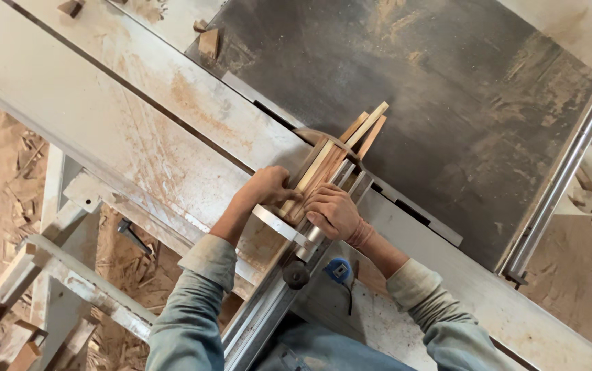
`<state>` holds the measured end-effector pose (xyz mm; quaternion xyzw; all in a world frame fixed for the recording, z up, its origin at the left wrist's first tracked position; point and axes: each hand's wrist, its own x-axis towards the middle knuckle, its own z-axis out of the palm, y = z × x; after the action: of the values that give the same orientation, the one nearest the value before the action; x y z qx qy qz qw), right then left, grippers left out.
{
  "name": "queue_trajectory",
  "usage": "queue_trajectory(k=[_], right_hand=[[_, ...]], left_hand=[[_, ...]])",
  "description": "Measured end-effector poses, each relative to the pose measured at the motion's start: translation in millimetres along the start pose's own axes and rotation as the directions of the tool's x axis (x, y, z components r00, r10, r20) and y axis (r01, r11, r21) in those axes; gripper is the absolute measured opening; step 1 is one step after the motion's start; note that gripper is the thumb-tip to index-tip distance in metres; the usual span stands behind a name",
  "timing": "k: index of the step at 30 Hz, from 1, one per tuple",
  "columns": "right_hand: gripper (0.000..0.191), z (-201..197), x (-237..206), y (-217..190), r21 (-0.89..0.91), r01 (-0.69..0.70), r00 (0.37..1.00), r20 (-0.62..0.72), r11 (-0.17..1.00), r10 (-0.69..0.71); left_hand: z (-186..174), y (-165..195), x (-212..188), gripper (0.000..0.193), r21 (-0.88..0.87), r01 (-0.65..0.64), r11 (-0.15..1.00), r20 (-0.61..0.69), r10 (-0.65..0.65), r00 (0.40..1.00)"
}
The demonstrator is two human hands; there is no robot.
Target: The person repeatedly picks up thin wooden planks from a nearby pile, places them against a table saw fence, and pushes them through the spinning blade to cut them to length. The cut pieces are set aside on the saw table as the process continues.
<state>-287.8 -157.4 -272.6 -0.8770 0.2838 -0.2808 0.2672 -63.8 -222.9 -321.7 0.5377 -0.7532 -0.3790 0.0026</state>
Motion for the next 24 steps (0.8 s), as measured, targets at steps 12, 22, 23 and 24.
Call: queue_trajectory(k=[12,22,23,24], right_hand=[[0.040,2,0,-5,0.005,0.004,0.998,-0.069,1.000,-0.004],[0.020,19,-13,6,-0.049,-0.075,0.923,-0.382,0.996,0.051],[0.017,22,-14,7,-0.075,-0.153,0.887,-0.451,0.985,0.103],[0.015,24,-13,9,-0.093,-0.228,0.842,-0.518,0.969,0.149]], left_hand=[[2,-1,-3,0.053,-0.009,-0.071,0.997,-0.031,0.071,0.997],[6,-6,-4,0.056,-0.028,-0.059,0.998,-0.064,0.057,0.996],[6,-6,-5,0.058,-0.017,-0.063,0.998,-0.075,0.062,0.995],[5,-5,-5,0.060,-0.005,-0.064,0.998,-0.089,0.064,0.994]])
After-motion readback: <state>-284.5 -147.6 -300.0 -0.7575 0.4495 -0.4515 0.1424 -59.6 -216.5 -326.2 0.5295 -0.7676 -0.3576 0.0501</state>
